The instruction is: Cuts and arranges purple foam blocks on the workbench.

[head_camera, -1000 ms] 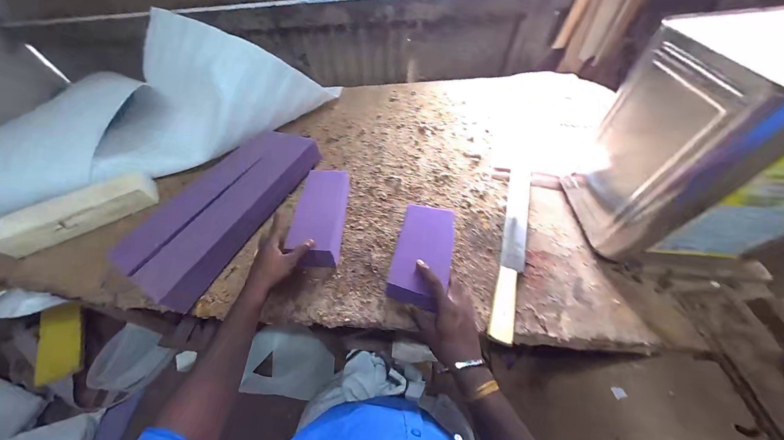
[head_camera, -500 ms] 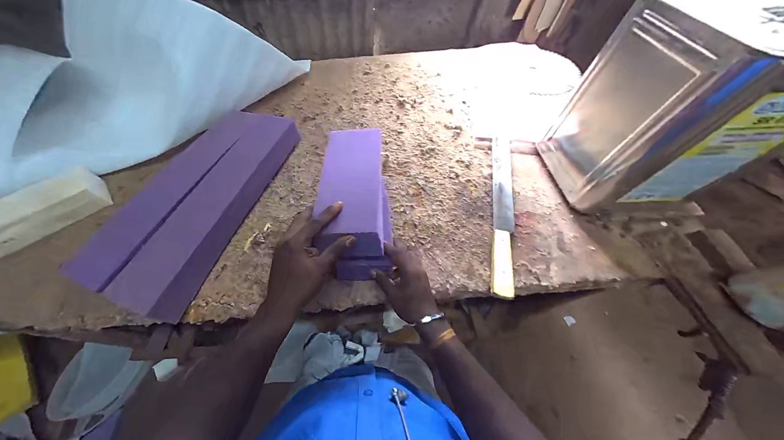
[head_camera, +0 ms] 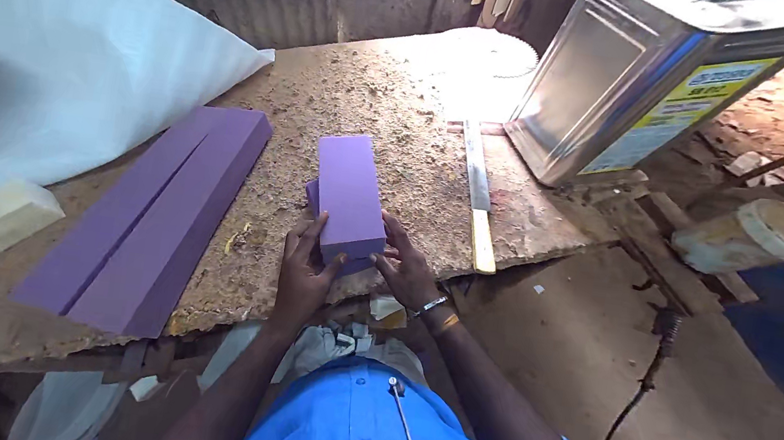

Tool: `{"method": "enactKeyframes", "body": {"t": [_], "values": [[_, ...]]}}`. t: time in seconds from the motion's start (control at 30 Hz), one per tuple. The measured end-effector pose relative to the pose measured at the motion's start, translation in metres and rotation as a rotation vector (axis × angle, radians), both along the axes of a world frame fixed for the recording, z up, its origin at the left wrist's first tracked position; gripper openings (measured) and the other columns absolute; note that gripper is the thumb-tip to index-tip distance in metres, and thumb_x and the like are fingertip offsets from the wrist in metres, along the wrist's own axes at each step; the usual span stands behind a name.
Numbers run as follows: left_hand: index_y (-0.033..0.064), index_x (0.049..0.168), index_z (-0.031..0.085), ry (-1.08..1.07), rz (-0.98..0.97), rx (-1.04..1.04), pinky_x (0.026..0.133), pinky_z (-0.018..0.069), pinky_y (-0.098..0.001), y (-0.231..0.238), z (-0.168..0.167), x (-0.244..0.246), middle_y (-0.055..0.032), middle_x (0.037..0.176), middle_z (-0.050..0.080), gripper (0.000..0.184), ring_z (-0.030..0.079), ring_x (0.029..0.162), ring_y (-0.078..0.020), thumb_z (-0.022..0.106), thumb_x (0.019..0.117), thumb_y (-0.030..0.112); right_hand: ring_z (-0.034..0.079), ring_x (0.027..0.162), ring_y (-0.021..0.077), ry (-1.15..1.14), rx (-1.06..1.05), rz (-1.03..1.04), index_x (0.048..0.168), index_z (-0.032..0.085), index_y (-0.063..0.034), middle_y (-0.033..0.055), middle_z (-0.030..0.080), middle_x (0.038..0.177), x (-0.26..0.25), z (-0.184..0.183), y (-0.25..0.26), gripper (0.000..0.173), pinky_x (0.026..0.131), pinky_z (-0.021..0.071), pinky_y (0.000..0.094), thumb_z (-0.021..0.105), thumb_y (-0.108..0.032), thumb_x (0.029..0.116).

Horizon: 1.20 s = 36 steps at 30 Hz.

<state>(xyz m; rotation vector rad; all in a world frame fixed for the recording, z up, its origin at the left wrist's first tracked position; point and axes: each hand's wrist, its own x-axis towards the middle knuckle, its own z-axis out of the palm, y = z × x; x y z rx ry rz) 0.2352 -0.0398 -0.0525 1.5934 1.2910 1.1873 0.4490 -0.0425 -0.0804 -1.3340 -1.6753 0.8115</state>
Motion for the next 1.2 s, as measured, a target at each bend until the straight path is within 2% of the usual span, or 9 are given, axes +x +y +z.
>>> {"method": "enactKeyframes", "body": {"t": [0.07,0.13,0.37,0.57,0.63,0.7,0.77,0.97,1.2], "values": [[0.0203,0.151,0.053,-0.042,0.019,0.051,0.098,0.0616,-0.0376,-0.006,-0.004,0.003,-0.0081,0.146,0.047,0.072,0.060,0.127,-0.0191,0.081,0.0858,0.012,0.068,0.117,0.0195,0.014,-0.030,0.004,0.160,0.033,-0.0274,0.0015,0.054,0.151,0.003,0.003,0.002,0.072,0.095,0.0602,0.0438,0.065,-0.010,0.0989],[0.0174,0.149,0.055,-0.059,0.044,0.079,0.097,0.0618,-0.0372,-0.010,-0.010,0.003,-0.0081,0.145,0.049,0.070,0.060,0.125,-0.0188,0.082,0.0845,0.012,0.068,0.119,0.0190,0.026,-0.028,0.024,0.160,0.033,-0.0273,0.0015,0.054,0.151,0.004,0.000,0.004,0.070,0.096,0.0600,0.0442,0.064,-0.010,0.0998],[0.0183,0.153,0.050,-0.063,0.051,0.081,0.103,0.0575,-0.0371,-0.010,-0.011,0.000,-0.0067,0.155,0.044,0.064,0.055,0.134,-0.0194,0.074,0.0932,0.014,0.066,0.121,0.0157,0.090,0.084,0.025,0.158,0.037,-0.0178,0.0033,0.057,0.148,-0.004,-0.005,0.006,0.070,0.101,0.0583,0.0375,0.068,-0.006,0.0966],[0.0147,0.152,0.050,-0.106,0.004,0.082,0.107,0.0559,-0.0383,-0.008,-0.018,-0.005,-0.0080,0.154,0.047,0.063,0.056,0.133,-0.0207,0.073,0.0935,0.010,0.067,0.120,0.0148,0.132,0.090,-0.006,0.155,0.042,-0.0162,0.0034,0.061,0.144,-0.007,-0.009,0.002,0.067,0.100,0.0589,0.0369,0.068,-0.004,0.0952],[0.0156,0.155,0.046,-0.125,-0.011,0.072,0.109,0.0544,-0.0387,-0.009,-0.020,-0.006,-0.0071,0.157,0.045,0.068,0.055,0.136,-0.0209,0.074,0.0931,0.011,0.068,0.119,0.0146,0.119,0.090,-0.027,0.155,0.043,-0.0175,0.0025,0.061,0.144,-0.008,-0.010,0.000,0.067,0.099,0.0595,0.0372,0.070,-0.005,0.0947],[0.0205,0.161,0.036,-0.130,-0.033,0.031,0.112,0.0516,-0.0389,-0.008,-0.024,-0.007,-0.0047,0.162,0.040,0.082,0.051,0.140,-0.0193,0.077,0.0907,0.010,0.065,0.123,0.0139,0.121,0.087,-0.041,0.154,0.044,-0.0170,0.0024,0.059,0.146,-0.008,-0.012,0.000,0.066,0.103,0.0577,0.0369,0.070,-0.007,0.0950],[0.0197,0.164,0.028,-0.106,-0.030,0.012,0.115,0.0493,-0.0384,-0.009,-0.028,-0.006,-0.0048,0.164,0.037,0.087,0.049,0.142,-0.0177,0.075,0.0912,0.007,0.064,0.125,0.0134,0.132,0.090,-0.055,0.153,0.046,-0.0158,0.0028,0.059,0.146,-0.009,-0.013,0.000,0.064,0.104,0.0567,0.0366,0.071,-0.008,0.0949],[0.0154,0.160,0.036,0.105,0.049,0.145,0.111,0.0514,-0.0384,-0.010,-0.042,-0.005,-0.0079,0.158,0.046,0.070,0.057,0.134,-0.0160,0.069,0.0981,0.018,0.064,0.126,0.0169,0.215,0.150,-0.064,0.148,0.050,-0.0092,0.0074,0.060,0.144,-0.011,-0.015,-0.001,0.059,0.105,0.0569,0.0383,0.071,-0.002,0.0931],[0.0112,0.159,0.038,-0.007,0.047,0.142,0.108,0.0544,-0.0366,-0.011,-0.044,-0.003,-0.0124,0.158,0.044,0.077,0.058,0.133,-0.0181,0.075,0.0916,0.011,0.064,0.125,0.0164,0.224,0.122,-0.060,0.147,0.051,-0.0110,0.0056,0.059,0.144,-0.011,-0.019,-0.002,0.059,0.103,0.0578,0.0381,0.071,-0.002,0.0926]]}}
